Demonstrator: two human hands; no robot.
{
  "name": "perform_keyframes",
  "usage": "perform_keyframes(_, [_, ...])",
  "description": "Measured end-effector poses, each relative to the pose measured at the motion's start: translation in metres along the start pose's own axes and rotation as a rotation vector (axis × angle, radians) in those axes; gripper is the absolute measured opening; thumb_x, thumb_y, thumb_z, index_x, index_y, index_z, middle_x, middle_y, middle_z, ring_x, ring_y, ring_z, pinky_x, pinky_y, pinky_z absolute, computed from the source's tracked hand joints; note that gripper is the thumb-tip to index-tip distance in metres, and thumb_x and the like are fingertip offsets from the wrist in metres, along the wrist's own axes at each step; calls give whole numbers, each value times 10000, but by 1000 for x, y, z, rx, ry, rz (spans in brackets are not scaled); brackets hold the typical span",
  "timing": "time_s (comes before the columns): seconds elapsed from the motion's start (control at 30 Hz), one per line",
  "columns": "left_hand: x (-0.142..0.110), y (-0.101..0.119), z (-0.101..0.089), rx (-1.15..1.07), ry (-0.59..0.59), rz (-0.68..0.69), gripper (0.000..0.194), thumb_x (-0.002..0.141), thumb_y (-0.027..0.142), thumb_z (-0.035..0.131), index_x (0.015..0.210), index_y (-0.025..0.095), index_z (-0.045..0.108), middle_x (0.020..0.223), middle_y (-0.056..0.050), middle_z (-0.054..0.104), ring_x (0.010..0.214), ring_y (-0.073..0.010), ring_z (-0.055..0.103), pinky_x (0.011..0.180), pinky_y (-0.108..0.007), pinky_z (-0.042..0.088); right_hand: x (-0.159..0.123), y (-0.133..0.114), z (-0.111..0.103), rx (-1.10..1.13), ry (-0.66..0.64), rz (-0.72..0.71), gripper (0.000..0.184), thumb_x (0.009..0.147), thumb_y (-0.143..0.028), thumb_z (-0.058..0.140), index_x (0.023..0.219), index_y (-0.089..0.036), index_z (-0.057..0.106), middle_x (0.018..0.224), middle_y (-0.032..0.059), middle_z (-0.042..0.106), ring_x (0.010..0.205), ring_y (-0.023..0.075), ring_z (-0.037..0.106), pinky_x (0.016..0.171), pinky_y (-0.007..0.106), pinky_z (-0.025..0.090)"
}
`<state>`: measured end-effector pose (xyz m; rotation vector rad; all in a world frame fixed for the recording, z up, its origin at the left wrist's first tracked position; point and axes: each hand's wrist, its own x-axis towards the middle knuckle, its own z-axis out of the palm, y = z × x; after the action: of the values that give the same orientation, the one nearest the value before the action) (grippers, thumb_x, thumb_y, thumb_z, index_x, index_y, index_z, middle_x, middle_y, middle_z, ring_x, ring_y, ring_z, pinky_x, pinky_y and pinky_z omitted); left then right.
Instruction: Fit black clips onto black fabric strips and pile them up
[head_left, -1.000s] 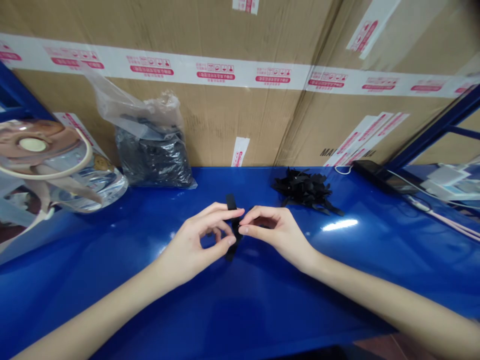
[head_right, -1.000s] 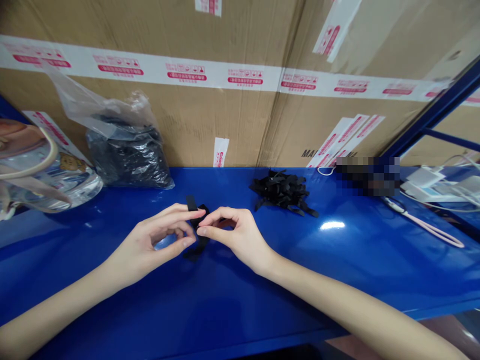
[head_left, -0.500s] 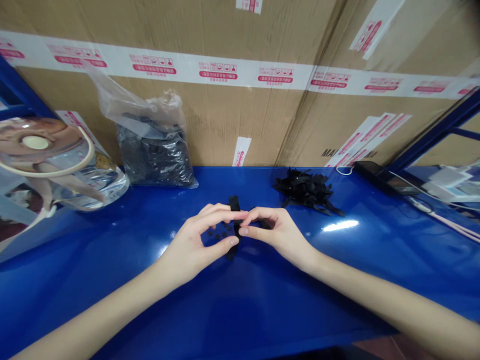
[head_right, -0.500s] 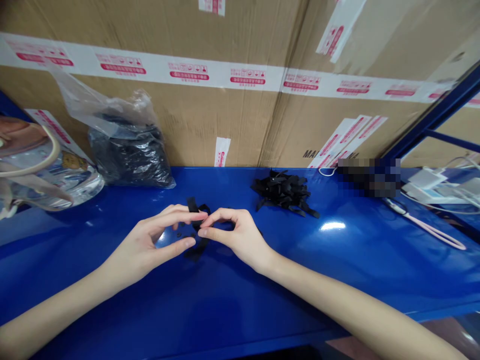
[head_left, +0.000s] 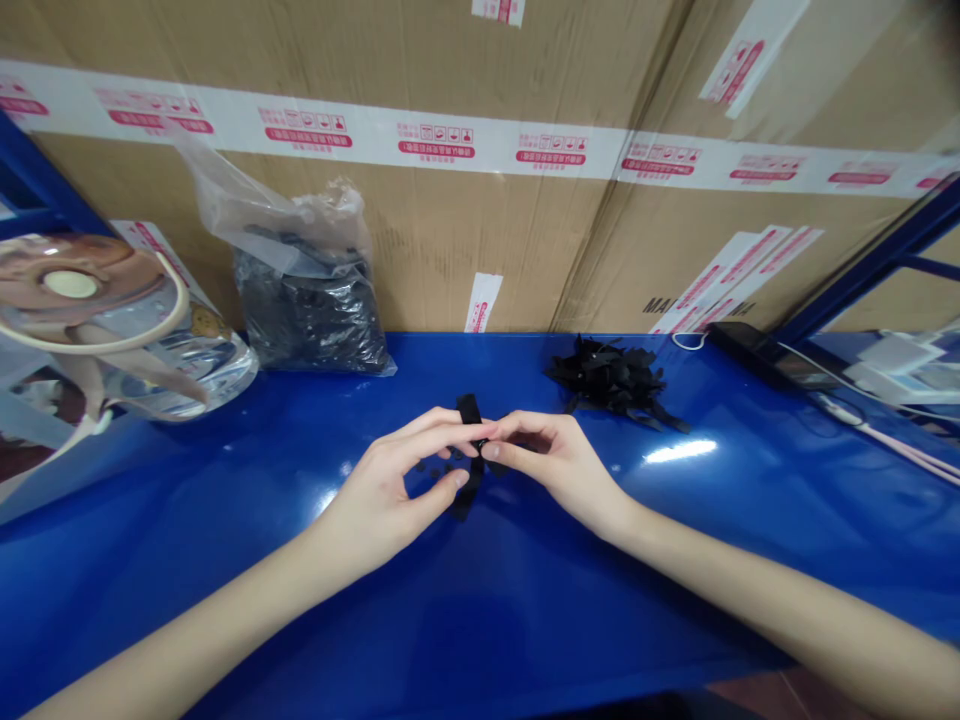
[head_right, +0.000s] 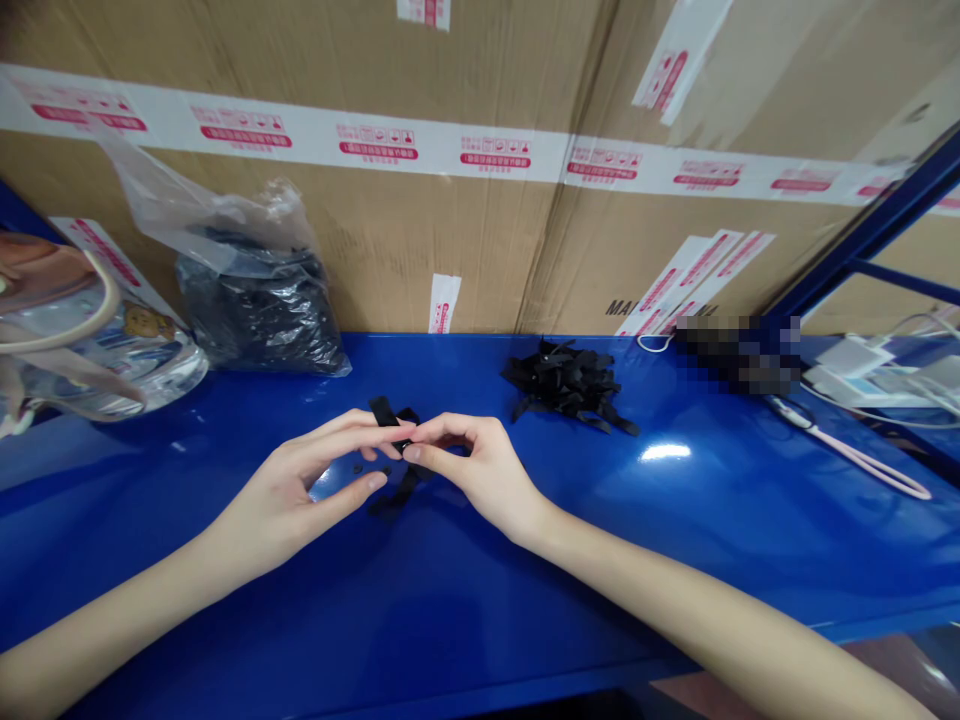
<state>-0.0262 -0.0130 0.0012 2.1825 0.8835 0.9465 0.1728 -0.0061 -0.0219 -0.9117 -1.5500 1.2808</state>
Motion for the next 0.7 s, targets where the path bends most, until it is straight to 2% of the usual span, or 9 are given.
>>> perform_keyframes(0.13, [-2, 1, -3, 62, 5, 33, 320, 888, 87, 498, 1132, 220, 656, 946, -30, 637, 870, -139, 619, 807, -253, 503, 0, -3, -2, -85, 27, -43, 88, 805, -277, 695, 810, -189, 702, 804, 4, 697, 776, 147, 631, 767, 286, 495])
perform_keyframes(0.27, [-3, -3, -14, 286, 10, 92, 286, 919, 132, 460, 1130, 218, 632, 1175, -66, 612, 1079, -187, 589, 936, -306, 465, 2, -4, -5, -56, 139, -23, 123, 760, -299, 729, 756, -189, 675, 751, -10, 663, 697, 128, 597, 685, 263, 479])
perform_keyframes(0.37, [-2, -8, -22, 546, -157, 141, 217, 917, 180, 483, 1053, 209, 648, 1098, -53, 646, 993, -198, 622, 877, -318, 480, 6, -3, -9, 14, 232, -6, 146, 709, -296, 765, 744, -195, 665, 740, -18, 643, 676, 117, 576, 658, 255, 467])
perform_keyframes(0.47, [-1, -9, -24, 648, -363, 160, 170, 902, 189, 536, 986, 232, 678, 968, -15, 677, 879, -187, 640, 797, -299, 483, 8, -2, -12, 66, 268, 18, 148, 691, -285, 773, 754, -200, 669, 747, -19, 642, 684, 113, 574, 657, 252, 464])
perform_keyframes(0.6, [0, -5, -24, 625, -474, 129, 128, 859, 169, 615, 937, 242, 685, 955, 1, 676, 914, -184, 631, 771, -267, 467, 10, -2, -14, 90, 264, 36, 149, 690, -289, 772, 758, -200, 673, 752, -19, 645, 692, 111, 576, 660, 252, 461])
perform_keyframes(0.7, [1, -3, -25, 604, -507, 119, 69, 847, 165, 638, 862, 225, 668, 915, 9, 674, 900, -177, 629, 754, -259, 454, 9, -3, -14, 97, 251, 42, 152, 688, -292, 771, 763, -202, 673, 761, -19, 650, 704, 115, 581, 685, 263, 464])
